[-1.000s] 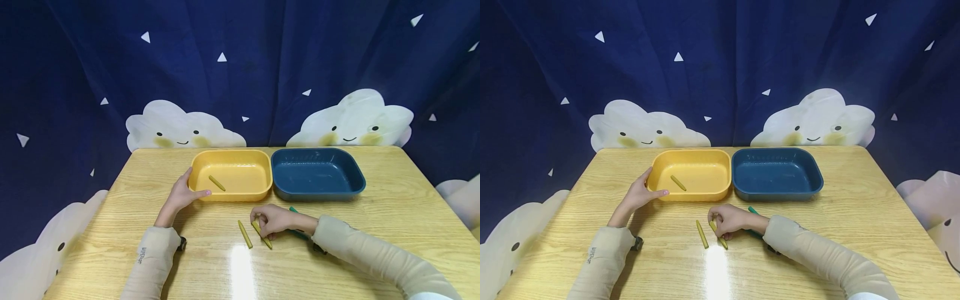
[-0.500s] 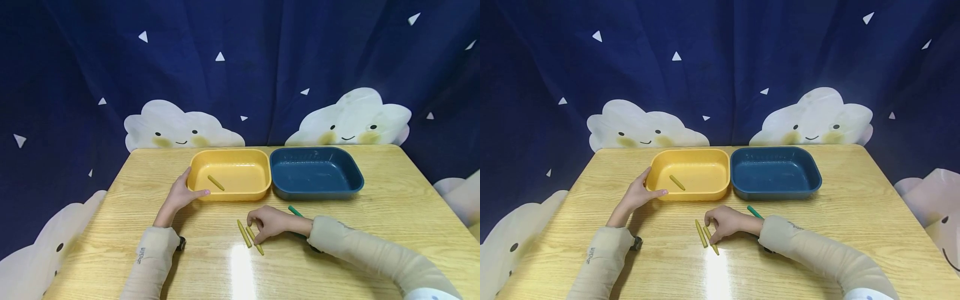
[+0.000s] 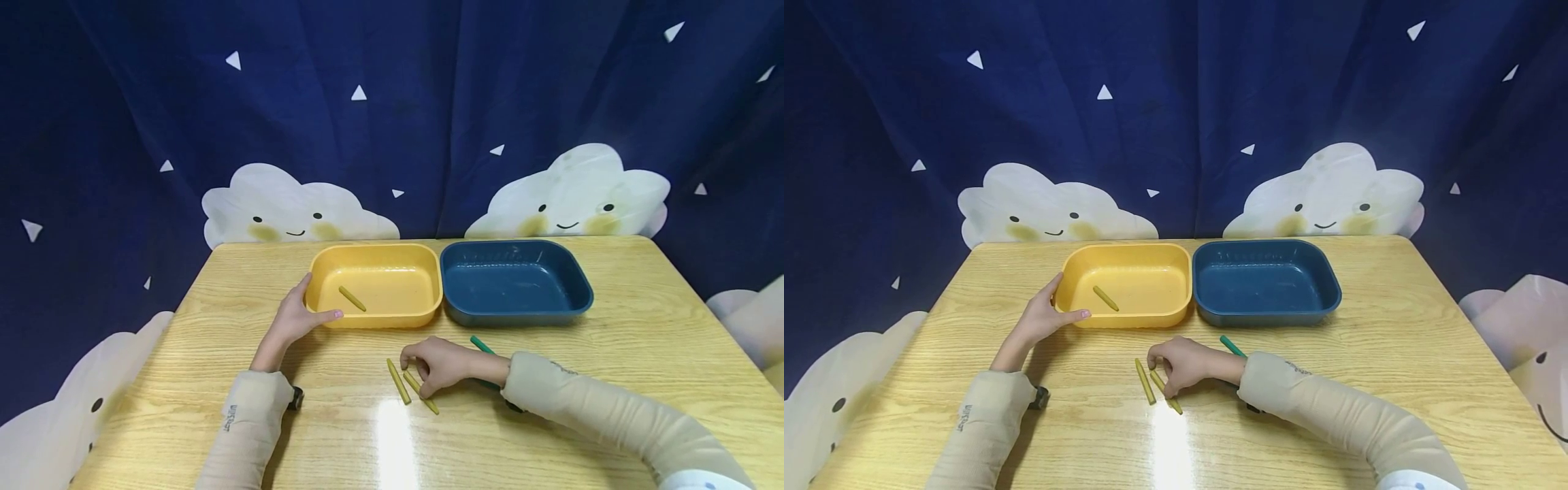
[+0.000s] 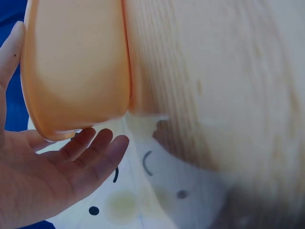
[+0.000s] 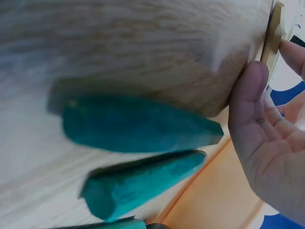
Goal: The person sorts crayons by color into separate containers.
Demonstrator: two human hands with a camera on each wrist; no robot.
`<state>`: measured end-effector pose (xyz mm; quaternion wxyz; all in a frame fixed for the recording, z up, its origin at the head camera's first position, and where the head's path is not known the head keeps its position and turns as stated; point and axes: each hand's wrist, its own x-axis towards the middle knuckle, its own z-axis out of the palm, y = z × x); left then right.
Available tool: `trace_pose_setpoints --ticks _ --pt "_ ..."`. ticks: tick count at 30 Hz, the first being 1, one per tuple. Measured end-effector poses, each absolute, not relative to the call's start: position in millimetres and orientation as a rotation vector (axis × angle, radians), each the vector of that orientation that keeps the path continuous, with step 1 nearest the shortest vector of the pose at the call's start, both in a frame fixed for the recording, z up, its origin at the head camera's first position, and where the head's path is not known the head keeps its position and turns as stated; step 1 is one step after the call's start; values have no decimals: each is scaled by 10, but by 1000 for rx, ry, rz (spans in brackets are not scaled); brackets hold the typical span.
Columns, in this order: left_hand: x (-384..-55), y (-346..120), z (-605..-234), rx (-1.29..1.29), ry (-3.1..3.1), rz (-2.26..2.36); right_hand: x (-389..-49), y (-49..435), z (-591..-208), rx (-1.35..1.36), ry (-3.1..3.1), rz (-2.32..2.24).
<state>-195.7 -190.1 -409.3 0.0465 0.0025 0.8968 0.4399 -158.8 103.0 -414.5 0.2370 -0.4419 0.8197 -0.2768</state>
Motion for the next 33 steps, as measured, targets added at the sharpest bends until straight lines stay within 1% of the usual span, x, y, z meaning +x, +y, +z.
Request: trace_pose_setpoints --ticks 5,11,16,23,33 --pt "-1952 -1903 -4082 0 2734 1347 -1595 1018 -4149 -1244 2254 -729" --pt "-1948 -1892 -4089 0 2732 1345 -1588 1025 -4113 -1216 2212 -763" --pt "-1955 -1893 -4096 6 2733 1358 -1611 1059 -4092 -1115 2134 -857" --pt "-1959 -1895 -4102 9 2740 1339 -1685 1074 -4115 -869 1985 -1058" --pt "-1957 -1900 -4102 -1 2743 1341 -1757 1097 -4027 -817 1859 -1185"
